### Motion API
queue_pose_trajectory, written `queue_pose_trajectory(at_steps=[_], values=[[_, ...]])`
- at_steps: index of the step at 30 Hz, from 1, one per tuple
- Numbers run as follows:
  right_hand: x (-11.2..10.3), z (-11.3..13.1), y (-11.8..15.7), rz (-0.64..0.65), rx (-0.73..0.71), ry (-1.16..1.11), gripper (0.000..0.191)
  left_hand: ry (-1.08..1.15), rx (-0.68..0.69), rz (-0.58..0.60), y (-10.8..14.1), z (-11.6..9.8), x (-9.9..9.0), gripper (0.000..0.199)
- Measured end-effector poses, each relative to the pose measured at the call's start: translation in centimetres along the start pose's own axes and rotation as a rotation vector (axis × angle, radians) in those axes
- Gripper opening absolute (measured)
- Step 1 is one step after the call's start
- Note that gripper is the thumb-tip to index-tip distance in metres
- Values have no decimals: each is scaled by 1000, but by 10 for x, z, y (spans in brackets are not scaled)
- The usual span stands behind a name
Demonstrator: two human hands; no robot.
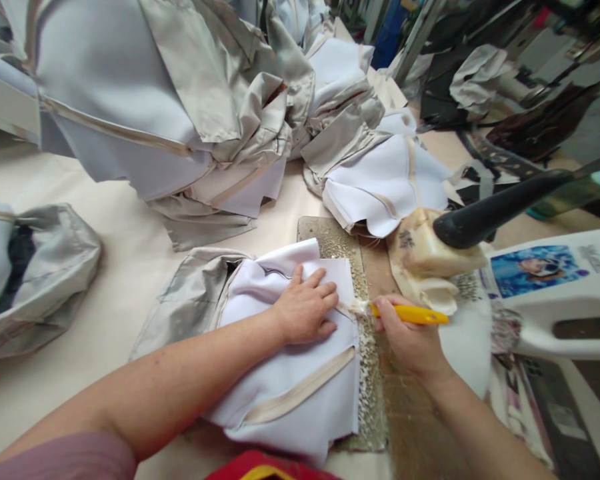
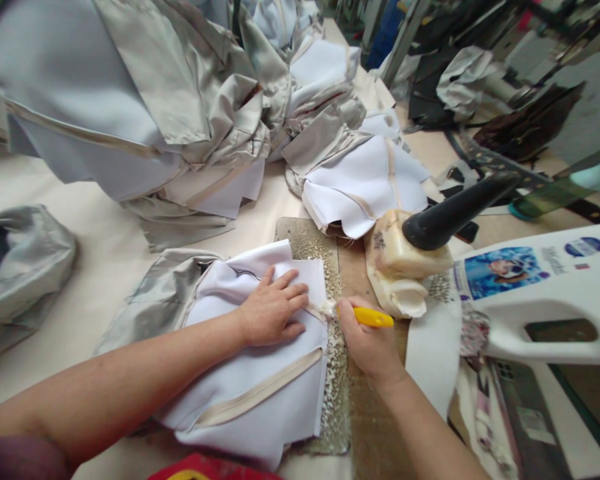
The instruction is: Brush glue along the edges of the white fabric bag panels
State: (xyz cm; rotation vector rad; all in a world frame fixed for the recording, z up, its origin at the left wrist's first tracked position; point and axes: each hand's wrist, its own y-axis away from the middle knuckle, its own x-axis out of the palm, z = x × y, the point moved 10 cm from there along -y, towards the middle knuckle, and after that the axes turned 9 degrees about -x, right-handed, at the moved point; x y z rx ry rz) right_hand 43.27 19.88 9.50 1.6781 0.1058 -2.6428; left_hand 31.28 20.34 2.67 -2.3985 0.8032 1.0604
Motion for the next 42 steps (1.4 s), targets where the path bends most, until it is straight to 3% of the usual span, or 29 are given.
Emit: queue_pose_trajectory(at_steps=[3, 9, 13, 17, 20, 22, 25, 33, 36, 38, 40, 42], values=[[7, 4, 8, 45, -32, -17, 34, -13, -8, 4, 0, 0, 1, 42], [2, 9, -2, -81, -60, 41, 30, -23, -4, 3, 0, 0, 2, 44], [13, 4, 15, 4, 20, -25, 32, -10, 1, -10, 1, 0, 2, 45], [7, 1, 42, 37, 164, -39, 33, -15, 1, -12, 0, 0, 5, 44], [9, -2, 41, 86, 211, -78, 32, -25, 5, -28, 0, -1, 4, 45], [6, -7, 33, 43, 207, -77, 33, -32, 5, -33, 1, -1, 3, 46], [-7, -17, 28, -139, 201, -48, 32, -39, 9, -38, 2, -2, 3, 45], [-9, -7, 89, -129, 285, -99, 32, -38, -35, 13, -1, -1, 3, 46], [-11, -6, 96, -148, 260, -161, 31, -45, -75, 35, 13, -12, -13, 50], [-6, -9, 93, -131, 225, -170, 31, -36, -4, 70, 33, -33, -20, 42], [-3, -13, 90, -142, 211, -140, 31, -16, 100, 179, 58, -55, -13, 31], [-3, -15, 92, -177, 204, -103, 32, -10, 138, 267, 79, -64, 0, 26]])
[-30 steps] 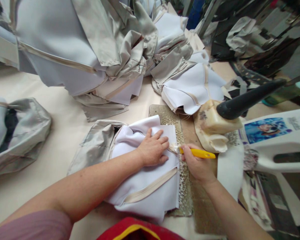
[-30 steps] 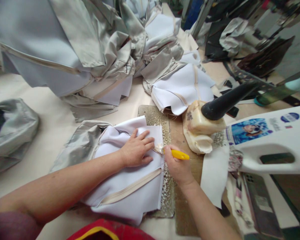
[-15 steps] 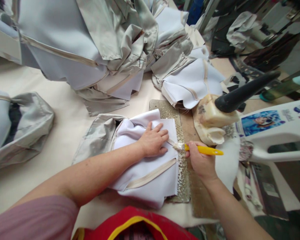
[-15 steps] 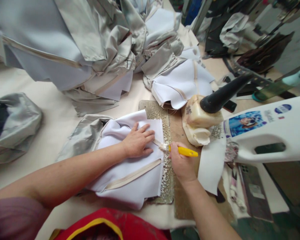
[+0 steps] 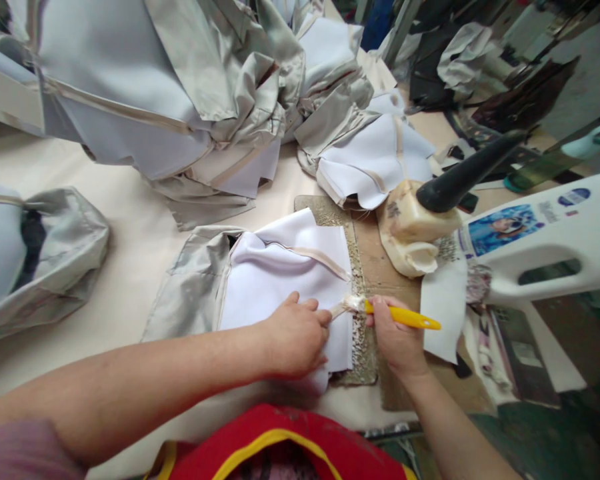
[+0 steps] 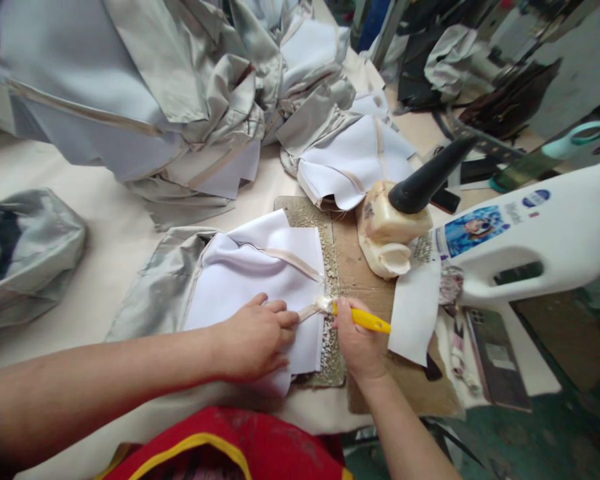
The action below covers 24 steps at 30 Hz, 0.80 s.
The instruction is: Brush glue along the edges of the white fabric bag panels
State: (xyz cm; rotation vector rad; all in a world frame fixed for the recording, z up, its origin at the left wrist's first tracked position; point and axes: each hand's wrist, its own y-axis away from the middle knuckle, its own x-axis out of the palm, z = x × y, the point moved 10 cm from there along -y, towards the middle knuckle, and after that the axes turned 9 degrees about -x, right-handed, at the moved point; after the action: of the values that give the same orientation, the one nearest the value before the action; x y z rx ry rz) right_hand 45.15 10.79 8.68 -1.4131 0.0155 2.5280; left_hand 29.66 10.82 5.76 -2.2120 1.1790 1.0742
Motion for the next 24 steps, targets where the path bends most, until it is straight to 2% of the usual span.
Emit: queue_pose_trajectory(at_steps=[2, 5, 9, 11, 16, 20, 24], values=[[5, 3, 4, 33, -33, 12, 32, -4, -15, -9, 7, 1, 11, 25], [12, 9, 7, 82, -112, 48, 34, 4, -24, -53, 7, 6, 18, 27], [3, 8, 3, -45, -130, 113, 35, 8, -26, -56, 4, 8, 19, 26], [2, 10, 8, -55, -131, 147, 34, 2, -26, -60, 4, 8, 18, 25], [6, 16, 56, 70, -136, 175, 36, -5, -30, -67, 6, 8, 20, 23], [-1, 16, 96, 119, -84, 171, 36, -6, -14, -84, 7, 6, 20, 22], [-7, 16, 108, 144, -50, 179, 39, -4, -20, -85, 7, 7, 20, 22]])
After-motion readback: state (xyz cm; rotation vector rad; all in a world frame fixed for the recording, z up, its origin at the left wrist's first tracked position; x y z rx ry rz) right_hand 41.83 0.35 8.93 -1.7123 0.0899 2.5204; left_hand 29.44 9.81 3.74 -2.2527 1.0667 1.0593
